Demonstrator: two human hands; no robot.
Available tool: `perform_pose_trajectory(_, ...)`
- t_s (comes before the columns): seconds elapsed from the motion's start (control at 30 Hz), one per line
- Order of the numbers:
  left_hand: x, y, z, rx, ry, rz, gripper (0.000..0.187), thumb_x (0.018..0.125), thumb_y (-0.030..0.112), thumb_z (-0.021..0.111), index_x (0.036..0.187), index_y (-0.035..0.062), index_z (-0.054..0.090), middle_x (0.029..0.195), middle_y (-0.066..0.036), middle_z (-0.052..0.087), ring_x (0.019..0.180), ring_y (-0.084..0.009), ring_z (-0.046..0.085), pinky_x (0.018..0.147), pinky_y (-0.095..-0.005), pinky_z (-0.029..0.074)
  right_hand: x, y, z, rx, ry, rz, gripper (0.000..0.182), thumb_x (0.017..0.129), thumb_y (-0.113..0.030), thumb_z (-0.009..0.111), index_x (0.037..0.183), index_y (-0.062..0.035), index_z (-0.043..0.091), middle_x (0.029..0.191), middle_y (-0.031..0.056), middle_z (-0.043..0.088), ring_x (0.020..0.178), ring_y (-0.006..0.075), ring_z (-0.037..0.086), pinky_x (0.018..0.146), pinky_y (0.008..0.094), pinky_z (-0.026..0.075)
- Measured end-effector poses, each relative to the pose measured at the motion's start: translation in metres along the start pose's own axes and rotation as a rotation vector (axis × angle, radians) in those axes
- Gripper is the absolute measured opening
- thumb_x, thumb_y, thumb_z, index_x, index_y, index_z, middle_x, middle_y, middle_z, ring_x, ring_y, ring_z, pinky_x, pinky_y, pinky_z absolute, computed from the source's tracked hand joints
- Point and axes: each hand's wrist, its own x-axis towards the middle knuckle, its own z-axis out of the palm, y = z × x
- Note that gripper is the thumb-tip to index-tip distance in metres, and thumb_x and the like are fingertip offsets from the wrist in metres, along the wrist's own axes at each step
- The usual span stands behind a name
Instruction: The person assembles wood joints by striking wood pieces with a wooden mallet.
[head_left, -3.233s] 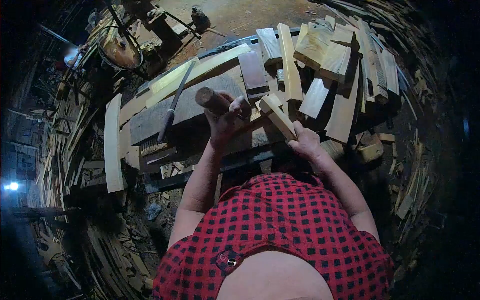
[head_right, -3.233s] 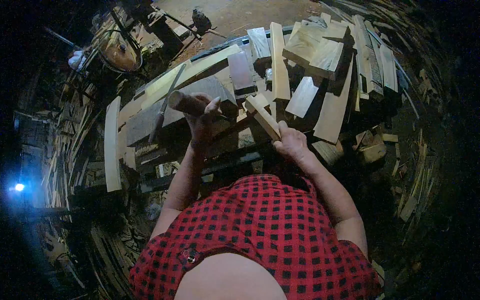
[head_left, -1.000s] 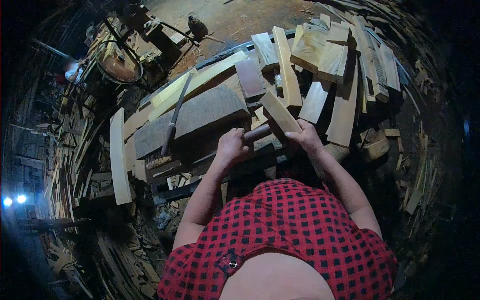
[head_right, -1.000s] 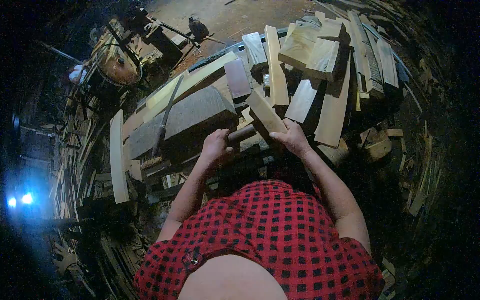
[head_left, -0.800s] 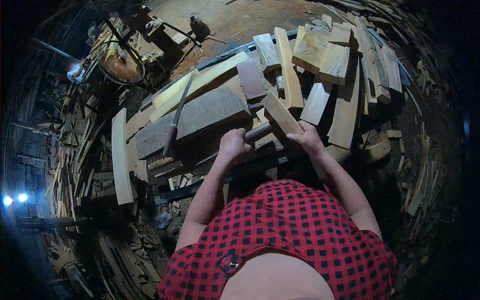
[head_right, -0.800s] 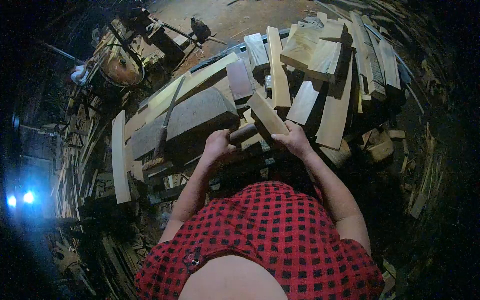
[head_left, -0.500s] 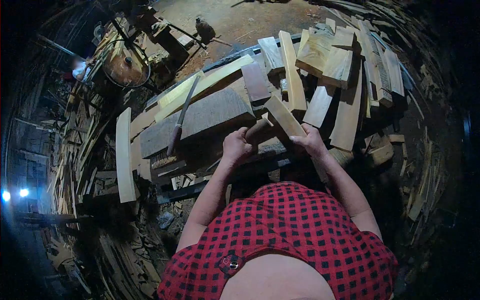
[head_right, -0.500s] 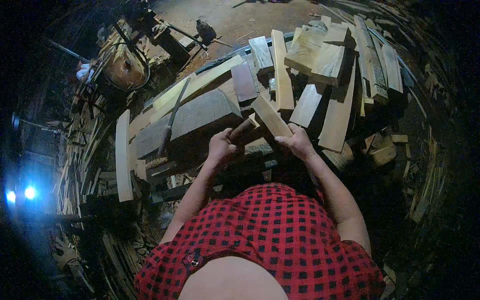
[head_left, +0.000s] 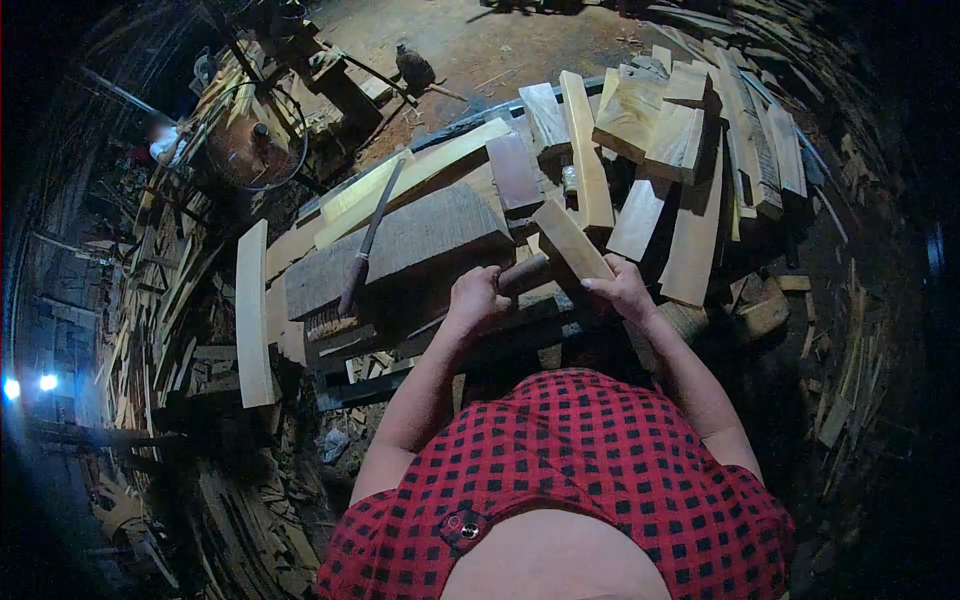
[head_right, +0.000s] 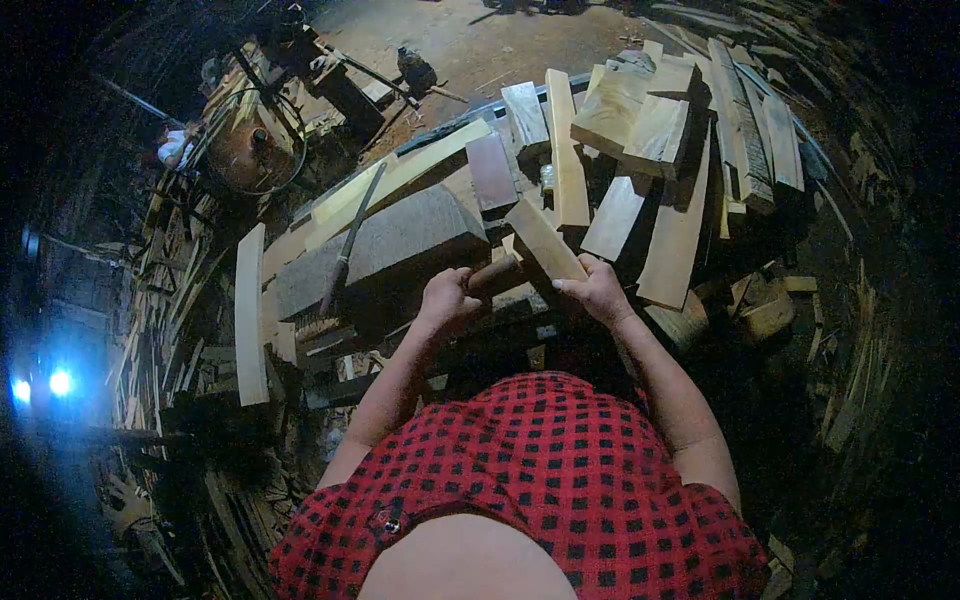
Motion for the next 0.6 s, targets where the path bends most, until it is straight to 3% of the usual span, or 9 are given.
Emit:
perform_pose_trajectory(0.1, 0.007, -0.002, 0.000, -0.022, -0.025, 0.020, 0.043, 0.058, 0.023, 0.070, 0.096, 0.0048, 0.060, 0.087, -0.018, 0.059, 0.088, -0.0358, 0.056, 0.076, -0.0424, 0.046, 0.001, 0.000, 0.000, -0.103, 0.021, -0.014, 0.041, 0.068, -0.027, 0.072, 0.093, 0.0011, 0.058, 0.078, 0.0038, 0.058, 0.069, 0.0115, 0.052, 0.063, 0.0263, 0.043)
perform_pose_trajectory(0.33, -0.001, -0.004, 0.005, -0.059, 0.009, 0.011, 0.046, 0.058, 0.023, 0.067, 0.101, 0.0072, 0.061, 0.089, -0.018, 0.061, 0.088, -0.0362, 0.058, 0.078, -0.0442, 0.047, -0.002, -0.004, -0.001, -0.048, 0.009, -0.037, 0.039, 0.067, -0.026, 0.073, 0.092, 0.0005, 0.058, 0.077, 0.0027, 0.056, 0.068, 0.0105, 0.050, 0.062, 0.0258, 0.042)
perform_pose_trajectory(0.43, -0.002, -0.017, 0.013, -0.127, 0.115, 0.034, 0.046, 0.059, 0.019, 0.066, 0.103, 0.0072, 0.060, 0.088, -0.018, 0.061, 0.084, -0.0336, 0.060, 0.077, -0.0388, 0.048, -0.003, -0.003, -0.003, -0.040, 0.002, -0.028, 0.038, 0.067, -0.026, 0.073, 0.091, 0.0000, 0.058, 0.077, 0.0022, 0.055, 0.067, 0.0102, 0.050, 0.061, 0.0251, 0.041)
perform_pose_trajectory(0.53, 0.005, -0.046, 0.025, -0.859, 0.076, -0.015, 0.043, 0.059, 0.008, 0.061, 0.101, 0.0006, 0.059, 0.088, -0.010, 0.064, 0.078, -0.0155, 0.060, 0.073, -0.0269, 0.046, -0.004, -0.006, -0.003, -0.013, -0.011, -0.013, 0.037, 0.067, -0.026, 0.073, 0.090, 0.0000, 0.058, 0.076, 0.0017, 0.055, 0.067, 0.0100, 0.049, 0.061, 0.0249, 0.041)
perform_pose_trajectory(0.6, -0.003, -0.053, 0.011, -0.923, 0.073, -0.039, 0.041, 0.060, 0.006, 0.061, 0.101, -0.0001, 0.059, 0.088, -0.007, 0.064, 0.078, -0.0146, 0.060, 0.073, -0.0268, 0.046, -0.003, -0.005, -0.004, 0.014, -0.013, -0.008, 0.037, 0.068, -0.025, 0.073, 0.089, 0.0002, 0.058, 0.076, 0.0014, 0.055, 0.068, 0.0099, 0.049, 0.061, 0.0250, 0.041)
